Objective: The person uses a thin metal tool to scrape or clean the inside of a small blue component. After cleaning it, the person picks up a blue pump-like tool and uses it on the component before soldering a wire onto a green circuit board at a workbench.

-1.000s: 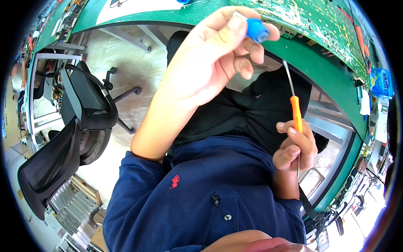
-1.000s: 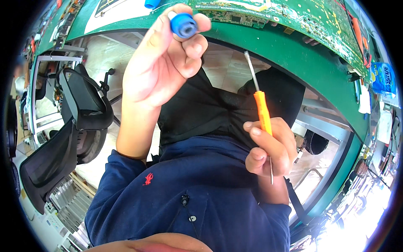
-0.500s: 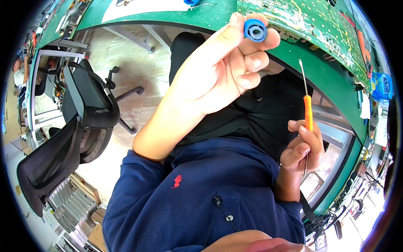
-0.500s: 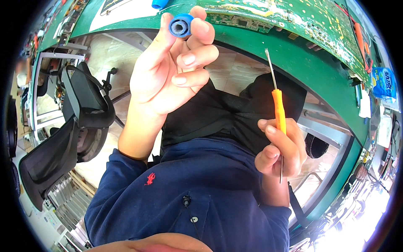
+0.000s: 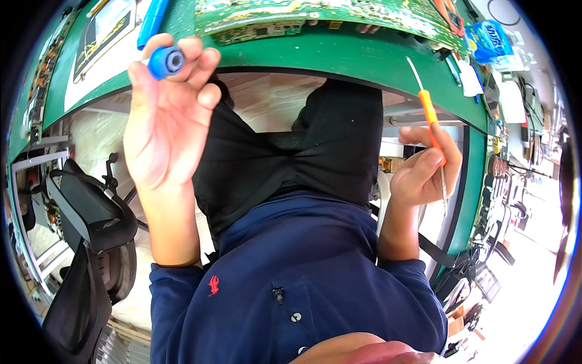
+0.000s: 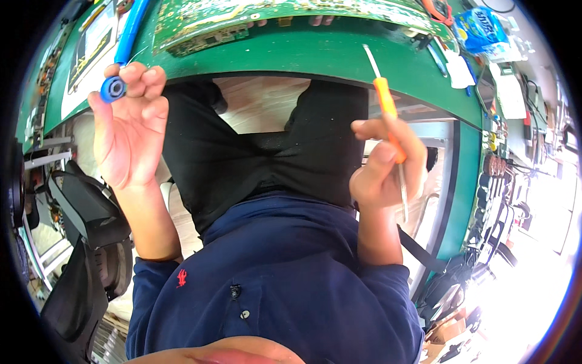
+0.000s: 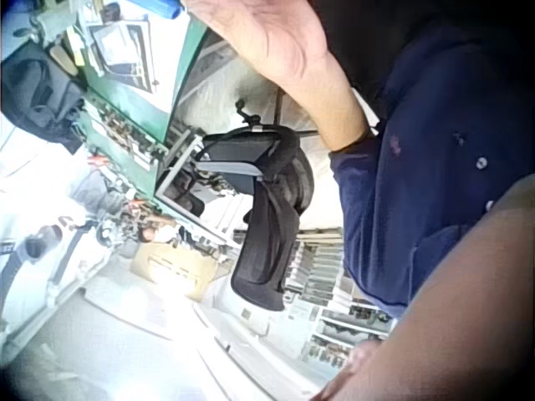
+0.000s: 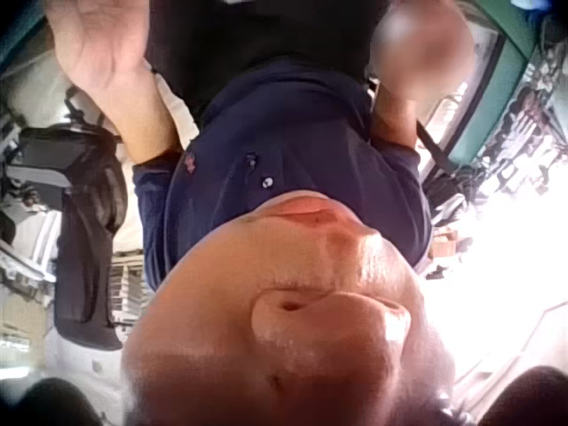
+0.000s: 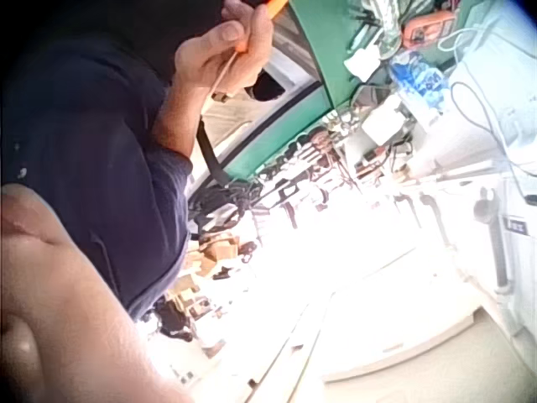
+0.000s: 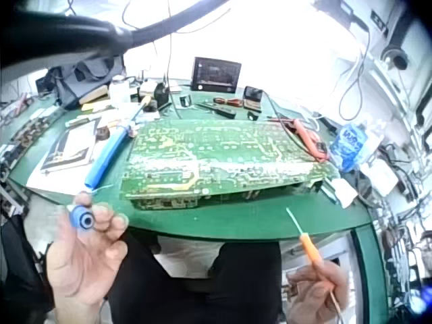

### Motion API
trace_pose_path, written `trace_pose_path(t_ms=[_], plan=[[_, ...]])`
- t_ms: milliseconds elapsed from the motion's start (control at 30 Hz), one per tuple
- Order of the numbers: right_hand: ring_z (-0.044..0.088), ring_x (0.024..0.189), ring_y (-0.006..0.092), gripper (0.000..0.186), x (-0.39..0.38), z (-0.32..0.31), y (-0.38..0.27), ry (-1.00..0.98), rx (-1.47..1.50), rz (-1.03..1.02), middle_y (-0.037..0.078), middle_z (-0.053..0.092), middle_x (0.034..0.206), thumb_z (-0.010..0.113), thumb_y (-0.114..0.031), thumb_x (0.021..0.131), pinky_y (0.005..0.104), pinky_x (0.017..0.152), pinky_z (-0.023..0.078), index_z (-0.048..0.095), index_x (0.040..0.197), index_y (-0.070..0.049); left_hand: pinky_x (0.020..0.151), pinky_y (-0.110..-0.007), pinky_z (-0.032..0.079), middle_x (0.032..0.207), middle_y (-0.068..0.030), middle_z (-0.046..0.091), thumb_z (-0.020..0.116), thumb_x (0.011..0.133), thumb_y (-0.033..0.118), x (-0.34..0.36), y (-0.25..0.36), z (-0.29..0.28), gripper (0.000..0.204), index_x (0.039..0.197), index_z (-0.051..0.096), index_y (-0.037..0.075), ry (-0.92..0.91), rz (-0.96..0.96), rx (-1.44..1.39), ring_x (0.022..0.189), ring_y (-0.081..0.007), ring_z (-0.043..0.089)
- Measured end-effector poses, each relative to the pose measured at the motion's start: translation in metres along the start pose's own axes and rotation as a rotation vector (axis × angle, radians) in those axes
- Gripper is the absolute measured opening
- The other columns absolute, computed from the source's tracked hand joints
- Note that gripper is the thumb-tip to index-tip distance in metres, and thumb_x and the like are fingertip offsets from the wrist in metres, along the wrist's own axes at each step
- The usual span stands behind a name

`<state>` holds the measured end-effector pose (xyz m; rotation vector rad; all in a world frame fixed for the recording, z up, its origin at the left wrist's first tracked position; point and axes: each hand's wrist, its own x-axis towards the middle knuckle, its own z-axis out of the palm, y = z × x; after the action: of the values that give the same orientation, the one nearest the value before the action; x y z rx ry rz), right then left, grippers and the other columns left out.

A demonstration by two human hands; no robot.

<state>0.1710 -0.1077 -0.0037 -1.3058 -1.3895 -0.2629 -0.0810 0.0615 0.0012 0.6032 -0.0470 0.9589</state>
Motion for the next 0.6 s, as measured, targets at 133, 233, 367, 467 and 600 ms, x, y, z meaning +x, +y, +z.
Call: trace_pose_path(t_ms=[133,233,367,467,600], plan=[[0.060,0.065,0.0149,0.027,0.006,-0.020,0.019,0.226,-0.117,0.093,0.016,0.064,0.074,0.043,-0.015,0.098,0.0256,0.059,0.050,0.053,0.109,0.008,0.104,-0.043,0.035,0.138,-0.0180,0.042,0.049,0.096,0.033,-0.001,-0.003,0.005,0.035,0.123,0.052,0.011,0.099,0.114,0.140,0.132,-0.0332,0.032],[0.059,0.064,0.0145,0.029,0.012,-0.042,0.035,0.252,-0.267,0.146,0.016,0.064,0.075,0.042,-0.016,0.099,0.0246,0.058,0.048,0.055,0.108,0.009,0.102,-0.043,0.041,0.150,-0.0208,0.023,0.057,0.092,0.027,0.004,-0.001,0.005,0.034,0.123,0.055,0.012,0.000,0.113,0.205,0.140,-0.0359,0.021],[0.057,0.064,0.0114,0.031,0.019,-0.052,0.054,0.213,-0.266,0.291,0.011,0.065,0.080,0.045,-0.018,0.099,0.0239,0.059,0.046,0.059,0.111,0.007,0.079,-0.030,0.050,0.150,-0.0190,0.024,0.057,0.093,0.028,0.000,0.000,0.006,0.036,0.125,0.054,0.012,-0.005,0.119,0.321,0.124,-0.0294,0.040],[0.054,0.066,0.0110,0.028,0.020,-0.056,0.069,0.059,-0.404,0.252,0.007,0.062,0.079,0.048,-0.018,0.098,0.0248,0.061,0.043,0.064,0.112,0.000,0.063,-0.022,0.040,0.131,-0.0122,0.042,0.054,0.095,0.027,-0.005,-0.005,0.011,0.035,0.126,0.051,0.010,0.111,0.132,0.325,0.091,-0.0174,0.044],[0.053,0.081,0.0204,0.023,0.025,-0.057,0.081,-0.127,-0.725,0.133,0.008,0.058,0.086,0.057,-0.015,0.091,0.0314,0.074,0.042,0.067,0.111,-0.009,0.059,-0.023,0.044,0.115,-0.0144,0.051,0.055,0.095,0.023,-0.004,-0.001,0.011,0.035,0.121,0.051,-0.001,0.075,0.147,0.323,0.087,-0.0185,0.051]])
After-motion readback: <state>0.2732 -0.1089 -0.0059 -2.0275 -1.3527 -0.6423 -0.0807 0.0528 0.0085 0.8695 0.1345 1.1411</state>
